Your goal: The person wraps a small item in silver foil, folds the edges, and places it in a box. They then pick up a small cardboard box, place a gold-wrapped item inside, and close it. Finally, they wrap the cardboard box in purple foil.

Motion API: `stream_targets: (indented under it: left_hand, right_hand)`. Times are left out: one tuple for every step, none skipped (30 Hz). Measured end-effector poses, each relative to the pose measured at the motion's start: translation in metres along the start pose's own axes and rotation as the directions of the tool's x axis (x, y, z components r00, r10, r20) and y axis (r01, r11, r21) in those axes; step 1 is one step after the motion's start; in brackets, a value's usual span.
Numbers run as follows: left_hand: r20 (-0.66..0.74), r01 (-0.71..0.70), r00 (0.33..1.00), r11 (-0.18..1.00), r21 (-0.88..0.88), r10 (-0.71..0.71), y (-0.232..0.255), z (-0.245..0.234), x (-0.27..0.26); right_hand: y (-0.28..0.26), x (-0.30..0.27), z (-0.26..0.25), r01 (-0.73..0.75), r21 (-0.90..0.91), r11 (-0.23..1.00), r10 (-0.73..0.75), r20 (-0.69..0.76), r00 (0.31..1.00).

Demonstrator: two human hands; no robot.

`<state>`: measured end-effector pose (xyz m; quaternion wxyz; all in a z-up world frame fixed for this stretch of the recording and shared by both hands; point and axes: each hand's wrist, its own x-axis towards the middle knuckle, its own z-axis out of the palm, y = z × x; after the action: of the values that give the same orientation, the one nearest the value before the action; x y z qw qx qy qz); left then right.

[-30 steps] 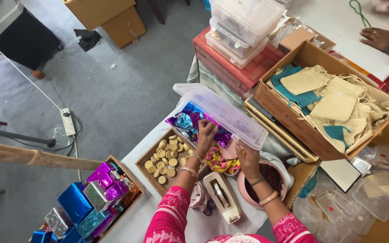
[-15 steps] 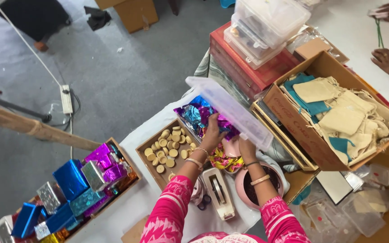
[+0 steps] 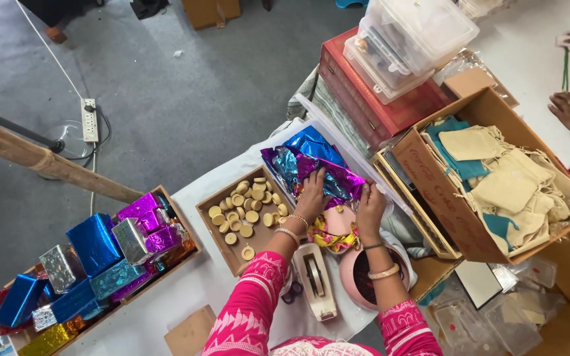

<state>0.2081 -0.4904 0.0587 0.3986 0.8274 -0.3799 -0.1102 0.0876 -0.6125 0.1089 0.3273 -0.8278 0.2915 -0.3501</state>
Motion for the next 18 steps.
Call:
stream_targets:
  left_hand:
    - [-0.001, 0.001, 1.000, 1.000, 0.000, -0.001, -0.003, 0.004, 0.000]
    - [-0.018, -0.018, 1.000, 1.000, 0.011, 0.018, -0.006, 0.007, -0.001]
    - [-0.035, -0.036, 0.999, 0.999, 0.022, 0.037, -0.010, 0.011, -0.002]
    - [-0.036, -0.034, 0.999, 0.999, 0.022, 0.035, -0.009, 0.011, -0.003]
    - [-0.034, -0.057, 0.998, 0.996, 0.071, 0.059, -0.009, 0.010, -0.004]
    - [-0.031, -0.079, 0.996, 0.990, 0.120, 0.084, -0.009, 0.010, -0.004]
    - [-0.029, -0.080, 0.996, 0.990, 0.117, 0.084, -0.005, 0.006, -0.004]
    - [-0.015, -0.058, 0.998, 0.991, 0.120, 0.061, -0.001, 0.003, -0.005]
    - [-0.003, -0.038, 0.999, 0.992, 0.122, 0.038, 0.002, -0.001, -0.004]
    - [-0.003, -0.039, 0.999, 0.992, 0.120, 0.039, 0.001, 0.002, -0.004]
    - [-0.010, -0.051, 0.999, 0.986, 0.159, 0.054, 0.000, 0.004, -0.003]
    - [-0.016, -0.064, 0.998, 0.978, 0.199, 0.068, -0.002, 0.006, -0.002]
    - [-0.018, -0.066, 0.997, 0.978, 0.200, 0.071, -0.003, 0.007, 0.000]
    - [-0.010, -0.061, 0.998, 0.978, 0.198, 0.065, -0.005, 0.008, 0.002]
    - [0.000, -0.054, 0.998, 0.979, 0.196, 0.055, -0.007, 0.009, 0.002]
    - [0.000, -0.054, 0.998, 0.979, 0.197, 0.055, -0.009, 0.011, 0.004]
    - [-0.001, -0.051, 0.999, 0.981, 0.188, 0.052, -0.011, 0.012, 0.004]
    - [-0.002, -0.047, 0.999, 0.983, 0.179, 0.049, -0.014, 0.014, 0.004]
  right_hand:
    - [-0.001, -0.001, -0.001, 0.001, 0.000, 1.000, -0.001, 0.002, 1.000]
    - [-0.002, -0.001, -0.002, 0.035, -0.011, 0.999, -0.035, -0.002, 0.999]
    - [-0.003, -0.002, -0.003, 0.068, -0.023, 0.997, -0.068, -0.005, 0.998]
    - [-0.004, -0.001, -0.005, 0.069, -0.022, 0.997, -0.069, -0.002, 0.998]
    - [-0.005, 0.000, -0.006, 0.019, -0.031, 0.999, -0.020, -0.029, 0.999]
    - [-0.006, 0.001, -0.008, -0.031, -0.039, 0.999, 0.029, -0.056, 0.998]
    - [-0.014, 0.002, -0.014, -0.033, -0.042, 0.999, 0.031, -0.056, 0.998]
    - [-0.022, 0.003, -0.020, 0.013, 0.003, 1.000, -0.012, -0.130, 0.991]
    - [-0.031, 0.006, -0.026, 0.065, 0.043, 0.997, -0.055, -0.204, 0.977]
    - [-0.036, 0.006, -0.031, 0.065, 0.040, 0.997, -0.055, -0.205, 0.977]
    - [-0.041, 0.006, -0.035, 0.067, 0.056, 0.996, -0.056, -0.178, 0.983]
    - [-0.047, 0.005, -0.039, 0.068, 0.071, 0.995, -0.056, -0.150, 0.987]
    - [-0.051, 0.000, -0.041, 0.071, 0.072, 0.995, -0.059, -0.153, 0.986]
    - [-0.055, -0.006, -0.044, 0.070, 0.077, 0.995, -0.061, -0.113, 0.992]
    - [-0.059, -0.014, -0.046, 0.066, 0.082, 0.994, -0.060, -0.071, 0.996]
    - [-0.057, -0.024, -0.048, 0.066, 0.083, 0.994, -0.060, -0.071, 0.996]
    - [-0.056, -0.036, -0.049, 0.137, 0.061, 0.989, -0.134, -0.055, 0.989]
    - [-0.055, -0.048, -0.051, 0.208, 0.041, 0.977, -0.206, -0.037, 0.978]
